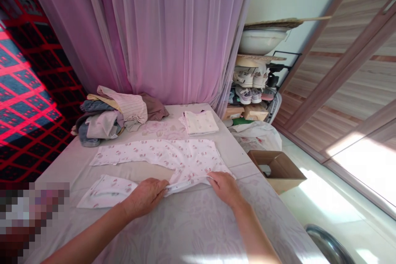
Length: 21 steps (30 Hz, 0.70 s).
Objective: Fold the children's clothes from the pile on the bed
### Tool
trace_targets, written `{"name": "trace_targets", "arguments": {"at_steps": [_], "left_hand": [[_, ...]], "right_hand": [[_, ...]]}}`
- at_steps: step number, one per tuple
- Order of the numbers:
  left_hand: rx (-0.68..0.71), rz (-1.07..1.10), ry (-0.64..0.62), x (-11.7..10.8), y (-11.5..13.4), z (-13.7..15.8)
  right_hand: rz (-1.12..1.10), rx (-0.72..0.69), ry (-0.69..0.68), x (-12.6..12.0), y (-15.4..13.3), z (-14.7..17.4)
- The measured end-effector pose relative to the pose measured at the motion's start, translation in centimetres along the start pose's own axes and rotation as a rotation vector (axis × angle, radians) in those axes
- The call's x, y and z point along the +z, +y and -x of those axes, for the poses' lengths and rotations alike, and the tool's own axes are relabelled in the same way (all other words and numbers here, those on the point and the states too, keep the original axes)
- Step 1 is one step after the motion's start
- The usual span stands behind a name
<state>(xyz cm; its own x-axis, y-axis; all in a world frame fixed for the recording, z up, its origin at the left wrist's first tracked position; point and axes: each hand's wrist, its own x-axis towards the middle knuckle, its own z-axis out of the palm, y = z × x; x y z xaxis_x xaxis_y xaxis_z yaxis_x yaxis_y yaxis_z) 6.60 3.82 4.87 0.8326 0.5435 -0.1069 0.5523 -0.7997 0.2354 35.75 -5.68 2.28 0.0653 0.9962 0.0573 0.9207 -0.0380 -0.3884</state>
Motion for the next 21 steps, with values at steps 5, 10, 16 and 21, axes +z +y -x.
{"name": "trace_targets", "arguments": {"at_steps": [5, 10, 16, 21], "left_hand": [[0.120, 0.024, -0.040, -0.8, 0.9, -0.5], [0.058, 0.031, -0.018, -1.9, -0.8, -2.7], [-0.108, -0.090, 0.185, 0.0, -6.4, -3.7], [-0.108, -0.069, 0.212, 1.3, -9.2, -2.3]], "right_hand": [[-0.192, -0.025, -0.156, -2.5, 0.4, 1.6], [-0.228, 0.288, 0.027, -4.1, 2.3, -1.1], [0.049, 0.666, 0.060, -3.0, 3.3, -8.9], [0.122, 0.650, 0.095, -1.3, 3.3, -11.2]]}}
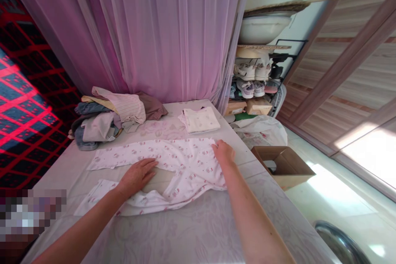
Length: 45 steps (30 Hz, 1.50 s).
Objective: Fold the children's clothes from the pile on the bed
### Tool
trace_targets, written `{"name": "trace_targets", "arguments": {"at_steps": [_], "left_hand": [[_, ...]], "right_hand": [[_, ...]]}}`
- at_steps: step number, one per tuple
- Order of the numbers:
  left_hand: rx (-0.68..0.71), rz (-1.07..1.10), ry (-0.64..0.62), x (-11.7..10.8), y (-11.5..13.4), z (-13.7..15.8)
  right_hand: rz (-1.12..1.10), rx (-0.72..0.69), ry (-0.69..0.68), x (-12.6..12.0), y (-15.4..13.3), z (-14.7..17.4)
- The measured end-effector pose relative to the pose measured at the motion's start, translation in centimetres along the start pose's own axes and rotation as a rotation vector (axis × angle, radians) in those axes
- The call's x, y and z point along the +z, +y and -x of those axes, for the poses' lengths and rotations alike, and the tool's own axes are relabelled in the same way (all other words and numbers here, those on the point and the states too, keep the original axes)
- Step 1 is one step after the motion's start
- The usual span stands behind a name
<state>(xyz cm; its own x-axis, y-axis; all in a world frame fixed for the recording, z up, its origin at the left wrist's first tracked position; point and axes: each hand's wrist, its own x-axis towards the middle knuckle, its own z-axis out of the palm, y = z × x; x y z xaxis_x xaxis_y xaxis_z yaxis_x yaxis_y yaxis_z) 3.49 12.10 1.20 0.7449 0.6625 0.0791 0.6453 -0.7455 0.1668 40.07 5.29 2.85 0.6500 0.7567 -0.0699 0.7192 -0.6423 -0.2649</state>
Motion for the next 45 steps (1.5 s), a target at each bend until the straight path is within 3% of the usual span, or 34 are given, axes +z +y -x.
{"name": "trace_targets", "arguments": {"at_steps": [7, 11, 13, 15, 17, 22, 25, 28, 31, 35, 45], "left_hand": [[-0.059, -0.062, 0.059, -0.5, -1.2, -0.2], [-0.062, -0.147, 0.032, -0.5, -1.0, -0.7], [-0.069, -0.168, 0.034, -0.5, -0.9, -0.8], [-0.093, -0.186, 0.036, -0.8, -1.3, -0.5], [-0.136, -0.203, 0.035, -1.4, -2.4, 0.3], [-0.327, -0.272, -0.020, -3.8, -7.5, 3.7], [-0.414, -0.312, -0.077, -4.9, -10.3, 5.6], [-0.458, -0.302, -0.084, -5.5, -12.1, 6.7], [-0.501, -0.236, -0.047, -5.8, -13.1, 7.1], [-0.552, -0.188, 0.084, -5.9, -14.2, 7.6], [-0.415, -0.228, 0.206, -4.8, -14.7, 8.0]], "right_hand": [[0.088, -0.040, 0.081, 0.2, 0.0, 0.2], [0.092, -0.240, 0.224, 0.4, -3.1, 2.5], [0.057, -0.450, 0.150, 1.2, -5.0, 4.1], [0.060, -0.635, -0.017, 2.4, -6.5, 5.5], [0.092, -0.728, -0.164, 3.5, -7.3, 6.5], [0.120, -0.717, -0.235, 4.3, -7.4, 7.1], [0.056, -0.753, -0.165, 3.5, -8.5, 7.9], [0.007, -0.891, -0.081, 2.9, -10.5, 9.3], [0.085, -0.967, -0.092, 3.1, -11.9, 10.2], [0.112, -0.973, -0.101, 3.5, -11.6, 10.4], [0.067, -0.926, -0.179, 3.2, -10.6, 10.5]]}}
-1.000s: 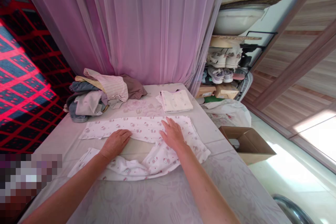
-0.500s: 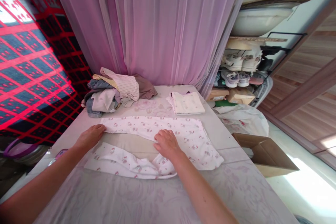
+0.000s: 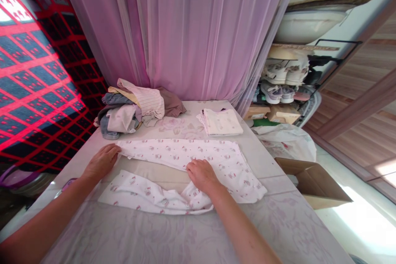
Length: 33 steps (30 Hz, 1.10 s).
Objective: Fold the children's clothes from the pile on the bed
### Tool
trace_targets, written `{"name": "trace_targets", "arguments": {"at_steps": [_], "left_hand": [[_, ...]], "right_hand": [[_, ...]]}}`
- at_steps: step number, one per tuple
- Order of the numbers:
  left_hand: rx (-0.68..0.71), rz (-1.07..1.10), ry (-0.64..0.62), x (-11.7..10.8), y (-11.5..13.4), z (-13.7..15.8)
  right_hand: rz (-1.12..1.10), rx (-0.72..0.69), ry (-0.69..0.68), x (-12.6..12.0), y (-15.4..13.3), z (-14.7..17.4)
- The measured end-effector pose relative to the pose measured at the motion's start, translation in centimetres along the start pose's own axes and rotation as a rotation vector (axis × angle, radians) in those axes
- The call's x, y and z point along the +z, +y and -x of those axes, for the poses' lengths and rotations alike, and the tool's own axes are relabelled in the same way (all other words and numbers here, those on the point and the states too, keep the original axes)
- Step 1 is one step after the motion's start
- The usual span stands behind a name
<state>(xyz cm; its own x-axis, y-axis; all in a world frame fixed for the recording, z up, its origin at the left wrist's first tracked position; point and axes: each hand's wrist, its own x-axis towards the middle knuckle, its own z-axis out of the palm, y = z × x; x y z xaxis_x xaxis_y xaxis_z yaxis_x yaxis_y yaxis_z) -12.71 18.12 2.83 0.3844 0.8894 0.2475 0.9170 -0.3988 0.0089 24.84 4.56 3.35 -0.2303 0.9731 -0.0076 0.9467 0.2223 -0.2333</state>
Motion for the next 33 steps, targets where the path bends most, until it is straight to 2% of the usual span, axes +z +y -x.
{"name": "trace_targets", "arguments": {"at_steps": [2, 4, 6, 8, 12, 15, 19, 21, 26, 33], "left_hand": [[-0.038, -0.001, -0.043, -0.1, 0.1, 0.4], [-0.100, -0.010, -0.143, -0.5, 0.1, 0.6], [-0.205, -0.021, -0.218, -1.0, -0.1, 0.5], [-0.339, -0.024, -0.241, -1.5, -0.2, -0.2], [-0.547, 0.002, -0.345, -2.2, -0.6, -3.0], [-0.621, 0.022, -0.405, -2.1, -0.6, -4.9], [-0.630, 0.063, -0.451, -1.3, -0.4, -6.3], [-0.612, 0.093, -0.423, -1.0, -0.1, -6.5], [-0.610, 0.132, -0.157, -0.7, 0.8, -6.0], [-0.496, 0.020, -0.149, -0.1, 0.4, -3.8]], "right_hand": [[-0.084, -0.021, -0.016, -0.4, 0.2, 0.2], [-0.159, -0.030, -0.051, -1.0, 0.6, 0.3], [-0.214, -0.020, -0.088, -1.6, 1.4, -0.1], [-0.223, 0.046, -0.069, -2.0, 2.7, -0.8], [-0.057, 0.239, 0.102, -1.2, 6.1, -2.4], [0.087, 0.327, 0.111, 0.6, 7.5, -2.8], [0.170, 0.365, 0.109, 2.4, 7.8, -2.5], [0.185, 0.366, 0.111, 2.6, 7.6, -2.4], [0.192, 0.382, 0.086, 2.3, 7.4, -2.6], [0.171, 0.425, 0.025, 2.0, 7.6, -2.7]]}}
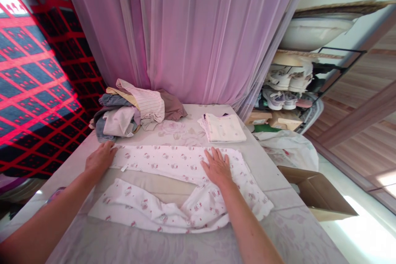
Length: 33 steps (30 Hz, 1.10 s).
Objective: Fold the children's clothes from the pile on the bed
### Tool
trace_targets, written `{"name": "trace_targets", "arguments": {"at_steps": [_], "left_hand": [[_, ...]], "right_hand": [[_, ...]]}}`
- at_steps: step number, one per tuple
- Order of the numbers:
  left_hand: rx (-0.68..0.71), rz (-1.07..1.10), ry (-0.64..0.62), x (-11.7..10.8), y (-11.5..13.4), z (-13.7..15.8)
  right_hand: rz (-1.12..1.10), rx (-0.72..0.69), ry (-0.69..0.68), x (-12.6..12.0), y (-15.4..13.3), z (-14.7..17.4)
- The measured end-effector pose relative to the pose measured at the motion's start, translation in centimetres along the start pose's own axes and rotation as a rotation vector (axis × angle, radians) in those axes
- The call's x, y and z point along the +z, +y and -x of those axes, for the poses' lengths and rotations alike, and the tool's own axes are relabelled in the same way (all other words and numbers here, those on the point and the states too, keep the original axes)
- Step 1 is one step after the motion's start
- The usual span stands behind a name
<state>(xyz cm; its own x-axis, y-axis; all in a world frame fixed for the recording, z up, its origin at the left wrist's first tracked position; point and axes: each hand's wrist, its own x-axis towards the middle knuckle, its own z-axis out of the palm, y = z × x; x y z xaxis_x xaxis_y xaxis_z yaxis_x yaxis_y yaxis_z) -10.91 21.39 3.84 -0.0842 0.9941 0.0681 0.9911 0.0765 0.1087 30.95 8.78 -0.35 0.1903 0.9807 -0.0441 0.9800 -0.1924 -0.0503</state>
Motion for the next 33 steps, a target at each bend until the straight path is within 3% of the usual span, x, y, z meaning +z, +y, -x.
{"name": "trace_targets", "arguments": {"at_steps": [3, 5, 6, 9, 11, 13, 16, 26, 33], "left_hand": [[0.069, -0.003, 0.147, 0.2, 0.8, 0.5], [0.218, 0.002, 0.200, 0.6, 2.7, 1.2], [0.314, 0.015, 0.197, 0.9, 3.9, 1.6], [0.631, 0.061, 0.008, 2.4, 7.8, 2.9], [0.653, 0.068, -0.031, 3.6, 9.7, 3.5], [0.626, 0.056, -0.025, 4.7, 10.5, 3.9], [0.606, 0.018, -0.009, 5.5, 10.4, 3.8], [0.591, -0.050, 0.004, 5.3, 10.4, 3.8], [0.582, -0.078, 0.020, 5.4, 10.5, 3.7]], "right_hand": [[-0.008, 0.013, -0.022, -0.6, -0.5, 0.0], [-0.026, -0.030, -0.005, -1.1, -2.1, 0.0], [-0.046, -0.083, 0.007, -1.4, -3.3, -0.1], [-0.173, -0.342, -0.054, -1.9, -7.5, -0.6], [-0.226, -0.461, -0.128, -1.9, -9.7, -1.2], [-0.232, -0.484, -0.156, -1.7, -10.3, -1.8], [-0.194, -0.415, -0.149, -1.5, -8.3, -2.4], [-0.013, -0.028, 0.002, -0.8, 3.1, -0.5], [0.038, 0.089, -0.025, -0.8, 6.0, 0.4]]}}
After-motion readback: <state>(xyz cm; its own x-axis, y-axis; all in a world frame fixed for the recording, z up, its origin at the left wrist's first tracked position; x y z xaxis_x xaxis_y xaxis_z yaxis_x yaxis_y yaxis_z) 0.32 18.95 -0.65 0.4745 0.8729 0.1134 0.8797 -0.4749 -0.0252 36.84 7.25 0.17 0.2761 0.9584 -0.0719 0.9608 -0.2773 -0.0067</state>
